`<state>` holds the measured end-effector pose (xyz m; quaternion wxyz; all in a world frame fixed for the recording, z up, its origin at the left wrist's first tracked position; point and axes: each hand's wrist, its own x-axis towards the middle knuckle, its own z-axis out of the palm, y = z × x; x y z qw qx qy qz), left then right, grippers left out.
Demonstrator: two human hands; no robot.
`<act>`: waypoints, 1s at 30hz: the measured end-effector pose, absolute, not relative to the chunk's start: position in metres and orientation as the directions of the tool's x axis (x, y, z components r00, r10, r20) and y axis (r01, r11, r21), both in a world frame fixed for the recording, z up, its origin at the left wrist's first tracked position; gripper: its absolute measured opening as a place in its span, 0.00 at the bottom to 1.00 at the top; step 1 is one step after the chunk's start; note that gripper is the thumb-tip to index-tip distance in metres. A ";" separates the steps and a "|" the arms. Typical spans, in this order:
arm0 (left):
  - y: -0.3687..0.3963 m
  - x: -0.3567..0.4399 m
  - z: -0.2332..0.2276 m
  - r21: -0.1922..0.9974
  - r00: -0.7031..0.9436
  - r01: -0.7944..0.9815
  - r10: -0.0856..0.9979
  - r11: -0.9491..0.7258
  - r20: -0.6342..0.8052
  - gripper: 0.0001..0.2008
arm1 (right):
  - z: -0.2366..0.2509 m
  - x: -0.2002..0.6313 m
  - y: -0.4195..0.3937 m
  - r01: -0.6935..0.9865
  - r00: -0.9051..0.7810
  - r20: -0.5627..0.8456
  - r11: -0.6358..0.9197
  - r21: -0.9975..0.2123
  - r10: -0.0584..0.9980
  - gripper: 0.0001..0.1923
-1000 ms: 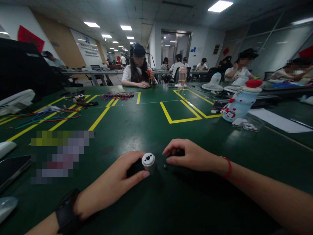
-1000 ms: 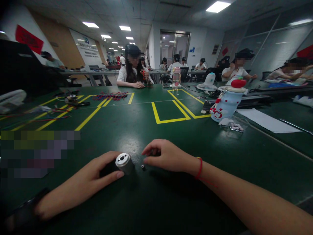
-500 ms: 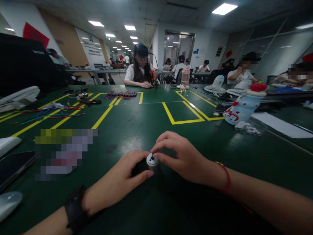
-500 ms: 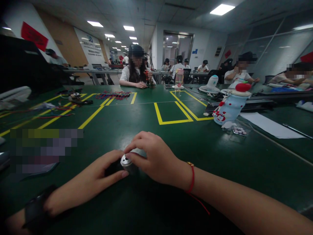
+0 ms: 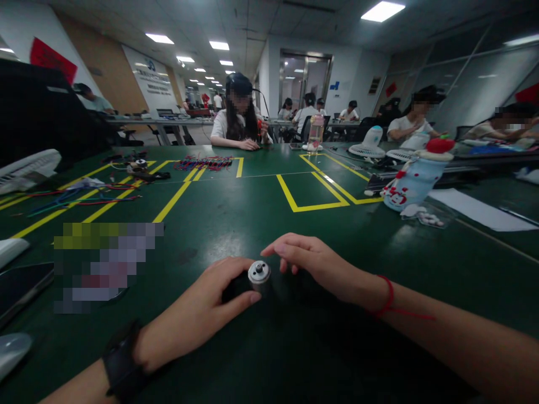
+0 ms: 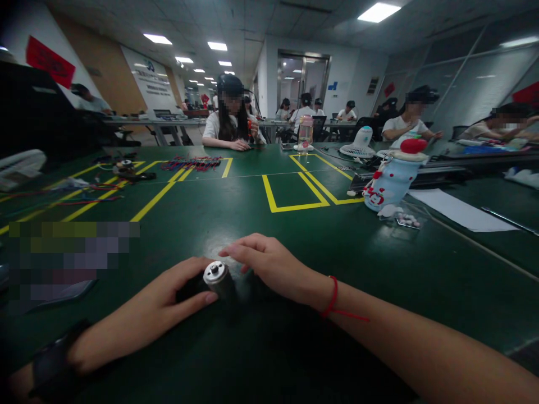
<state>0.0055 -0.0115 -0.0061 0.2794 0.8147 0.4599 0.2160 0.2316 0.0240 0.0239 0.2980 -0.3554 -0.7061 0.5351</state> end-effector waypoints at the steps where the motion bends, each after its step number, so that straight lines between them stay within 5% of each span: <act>1: -0.012 0.005 -0.006 0.651 0.478 0.632 0.873 -0.421 0.100 0.16 | 0.023 0.236 0.026 0.180 -0.547 0.016 0.137 -0.974 0.837 0.16; 13: -0.014 0.004 -0.003 0.662 0.452 0.658 0.891 -0.360 0.036 0.17 | -0.009 0.268 0.053 0.131 -0.245 0.073 0.108 -0.986 0.967 0.17; 30: -0.013 0.004 -0.003 0.646 0.450 0.667 0.892 -0.370 0.047 0.17 | -0.001 0.257 0.034 0.495 -0.526 0.088 0.389 -0.777 0.846 0.11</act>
